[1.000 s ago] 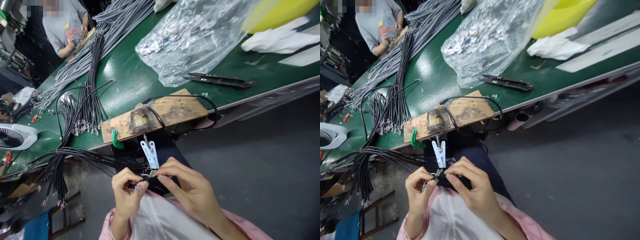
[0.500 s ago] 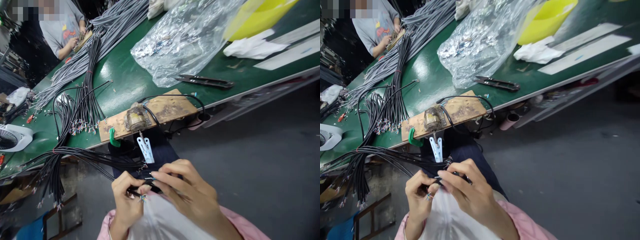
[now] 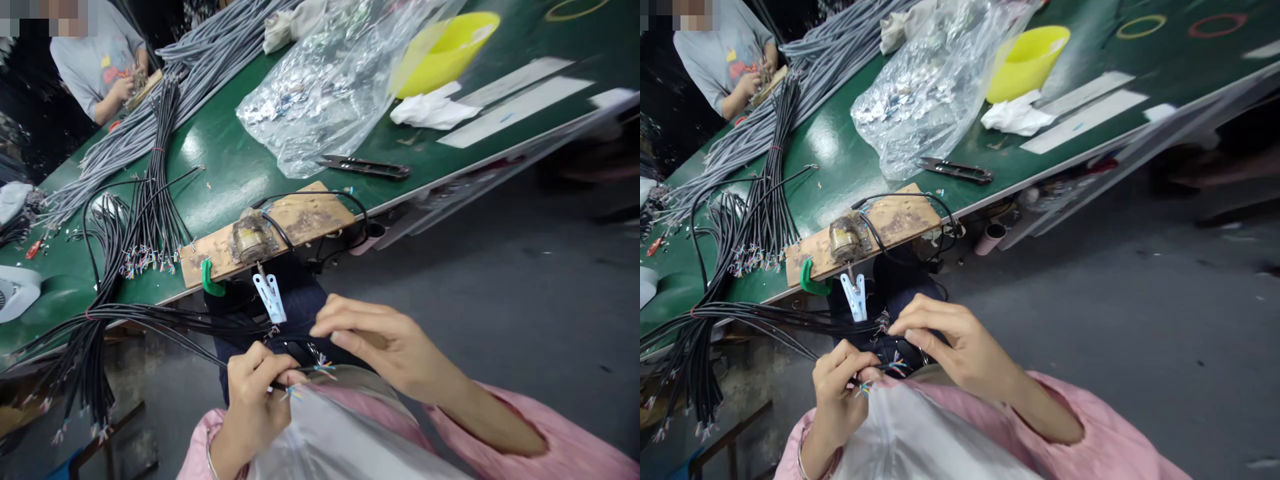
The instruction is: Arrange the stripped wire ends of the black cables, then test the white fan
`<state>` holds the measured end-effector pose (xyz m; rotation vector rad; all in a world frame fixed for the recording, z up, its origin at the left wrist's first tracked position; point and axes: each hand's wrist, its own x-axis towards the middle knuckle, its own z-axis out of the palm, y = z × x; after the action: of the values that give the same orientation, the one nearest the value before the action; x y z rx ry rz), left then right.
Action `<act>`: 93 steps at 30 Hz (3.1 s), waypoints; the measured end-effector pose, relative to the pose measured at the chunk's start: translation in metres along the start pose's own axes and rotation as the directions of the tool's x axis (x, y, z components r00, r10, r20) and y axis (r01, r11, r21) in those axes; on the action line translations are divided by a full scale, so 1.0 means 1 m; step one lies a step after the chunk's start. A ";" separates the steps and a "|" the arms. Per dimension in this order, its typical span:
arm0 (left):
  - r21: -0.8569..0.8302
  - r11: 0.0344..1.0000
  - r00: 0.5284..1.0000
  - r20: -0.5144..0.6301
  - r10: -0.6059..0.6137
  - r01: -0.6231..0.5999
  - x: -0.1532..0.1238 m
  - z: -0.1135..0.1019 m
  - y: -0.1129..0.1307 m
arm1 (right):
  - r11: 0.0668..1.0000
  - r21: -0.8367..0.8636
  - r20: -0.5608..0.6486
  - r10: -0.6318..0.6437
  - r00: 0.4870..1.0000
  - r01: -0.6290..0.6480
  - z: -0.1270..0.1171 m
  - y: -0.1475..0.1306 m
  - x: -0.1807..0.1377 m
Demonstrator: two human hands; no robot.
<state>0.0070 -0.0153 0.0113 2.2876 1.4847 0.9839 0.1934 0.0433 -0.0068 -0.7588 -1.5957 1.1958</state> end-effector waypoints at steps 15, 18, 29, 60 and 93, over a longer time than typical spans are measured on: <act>-0.154 0.971 0.982 -0.015 -0.189 0.185 -0.009 0.002 -0.002 | 0.888 0.455 -0.027 0.092 0.995 -0.070 0.046 0.017 -0.008; -0.176 0.968 0.982 -0.030 -0.188 0.180 -0.009 0.003 0.000 | 0.868 0.491 -0.076 0.132 0.988 -0.079 0.052 0.017 -0.009; -0.295 0.936 0.952 -0.177 -0.251 0.192 -0.010 0.005 0.001 | 0.368 0.849 0.185 0.465 0.865 -0.380 0.080 0.016 -0.014; -0.298 0.954 0.997 -0.060 -0.043 0.023 -0.017 0.001 -0.010 | 0.996 0.089 0.017 0.018 1.000 -0.019 0.050 -0.002 -0.005; -0.589 0.807 0.996 -0.031 -0.079 0.046 -0.024 -0.004 -0.019 | 0.907 -0.251 -0.027 -0.356 0.934 0.339 0.051 -0.002 -0.012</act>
<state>-0.0152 -0.0289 -0.0053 1.7610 1.0546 1.2771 0.1494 0.0142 -0.0114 -0.6263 -1.7488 0.7158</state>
